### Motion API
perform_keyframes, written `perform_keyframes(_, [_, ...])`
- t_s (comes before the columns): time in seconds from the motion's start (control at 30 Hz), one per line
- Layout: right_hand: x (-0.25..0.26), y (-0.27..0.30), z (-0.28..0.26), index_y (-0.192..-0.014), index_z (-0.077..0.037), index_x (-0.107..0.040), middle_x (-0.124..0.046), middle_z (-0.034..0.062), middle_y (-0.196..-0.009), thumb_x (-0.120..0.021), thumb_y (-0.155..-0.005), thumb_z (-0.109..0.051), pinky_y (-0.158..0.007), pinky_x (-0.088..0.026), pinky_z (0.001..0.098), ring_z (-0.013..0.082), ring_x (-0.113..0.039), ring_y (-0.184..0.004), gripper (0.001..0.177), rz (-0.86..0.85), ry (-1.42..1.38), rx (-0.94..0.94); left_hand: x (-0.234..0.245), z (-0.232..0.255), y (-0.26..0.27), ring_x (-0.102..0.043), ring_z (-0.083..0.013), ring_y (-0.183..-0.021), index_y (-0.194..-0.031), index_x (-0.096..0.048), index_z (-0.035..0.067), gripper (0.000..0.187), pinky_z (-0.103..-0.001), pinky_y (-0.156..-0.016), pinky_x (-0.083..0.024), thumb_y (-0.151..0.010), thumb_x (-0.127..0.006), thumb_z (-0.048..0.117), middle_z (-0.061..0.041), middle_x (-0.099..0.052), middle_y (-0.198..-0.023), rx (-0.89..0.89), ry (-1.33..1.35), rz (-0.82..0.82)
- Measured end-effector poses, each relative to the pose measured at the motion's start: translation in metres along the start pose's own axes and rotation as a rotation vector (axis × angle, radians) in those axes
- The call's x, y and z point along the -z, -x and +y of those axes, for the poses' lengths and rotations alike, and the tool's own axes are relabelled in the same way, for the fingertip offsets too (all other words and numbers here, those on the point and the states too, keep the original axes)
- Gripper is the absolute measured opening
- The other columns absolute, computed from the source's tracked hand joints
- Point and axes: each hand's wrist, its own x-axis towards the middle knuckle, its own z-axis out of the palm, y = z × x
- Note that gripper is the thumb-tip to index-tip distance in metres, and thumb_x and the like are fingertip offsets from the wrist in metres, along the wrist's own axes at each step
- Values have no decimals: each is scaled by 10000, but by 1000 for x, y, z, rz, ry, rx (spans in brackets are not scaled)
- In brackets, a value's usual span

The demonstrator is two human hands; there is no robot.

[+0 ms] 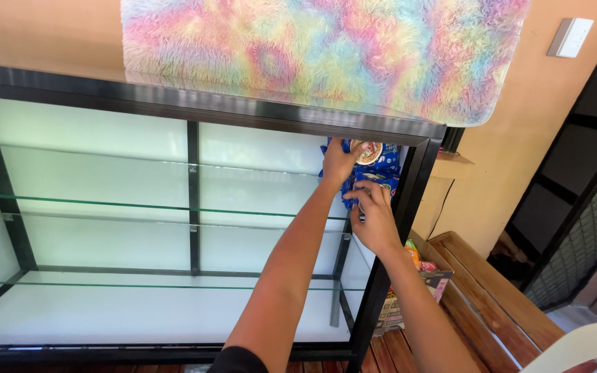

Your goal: Stocking and organizing snack packets and instant noodles into a glass display case from boxes on the floor.

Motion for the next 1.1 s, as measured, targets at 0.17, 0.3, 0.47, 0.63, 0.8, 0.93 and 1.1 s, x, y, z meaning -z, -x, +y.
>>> perform_keyframes(0.17, [3, 12, 3, -1049, -100, -738, -557, 115, -1286, -651, -790, 68, -1027, -454, 409, 357, -506, -1196, 321, -6, -15, 36, -9, -10, -2, -664, -364, -1171, -1312, -599, 63, 689, -444, -966, -508, -785, -845, 431, -181, -700, -1258, 9, -79, 0])
perform_keyframes(0.3, [10, 20, 0, -1077, -111, -742, -557, 110, -1293, -646, -797, 70, -1027, -460, 391, 338, -511, -1177, 348, -37, -63, 4, -5, -2, -2, -688, -363, -1164, -1309, -622, 91, 665, -445, -967, -531, -787, -828, 450, -171, -736, -1230, 49, -80, -30])
perform_keyframes(0.47, [10, 10, 3, -1046, -113, -753, -578, 112, -1254, -649, -779, 80, -1012, -454, 407, 332, -523, -1156, 346, -37, -45, 7, -8, -4, -7, -666, -383, -1155, -1318, -602, 95, 708, -467, -946, -516, -756, -850, 447, -181, -707, -1242, 7, -105, 7])
perform_keyframes(0.63, [2, -22, 17, -1162, -95, -700, -586, 125, -1340, -576, -854, 82, -969, -499, 373, 348, -526, -1218, 377, 6, -67, -68, -26, -36, -24, -656, -413, -1174, -1302, -630, 90, 690, -475, -959, -518, -773, -847, 476, -205, -686, -1278, -85, -126, 19])
perform_keyframes(0.8, [-23, -42, 59, -1298, -21, -605, -500, 231, -1427, -638, -763, 65, -1123, -398, 469, 457, -449, -1304, 543, -11, 136, -75, -32, -43, -29, -644, -431, -1189, -1437, -471, 73, 890, -490, -1014, -501, -777, -794, 574, -233, -692, -1286, 75, -274, -95])
perform_keyframes(0.93, [-20, -38, 78, -1373, -9, -542, -454, 261, -1443, -646, -717, 61, -1121, -366, 481, 480, -419, -1320, 667, -76, 163, -147, -14, -7, -11, -582, -465, -1196, -1496, -411, 112, 955, -506, -997, -480, -747, -805, 554, -259, -637, -1292, 223, -302, -127])
perform_keyframes(1.1, [-9, -41, 81, -1462, -23, -454, -337, 289, -1539, -637, -760, 52, -1145, -370, 460, 482, -391, -1384, 729, -175, 113, -222, -18, -40, -18, -602, -464, -1206, -1452, -415, 12, 897, -505, -983, -490, -790, -812, 467, -288, -630, -1316, -118, -198, -133])
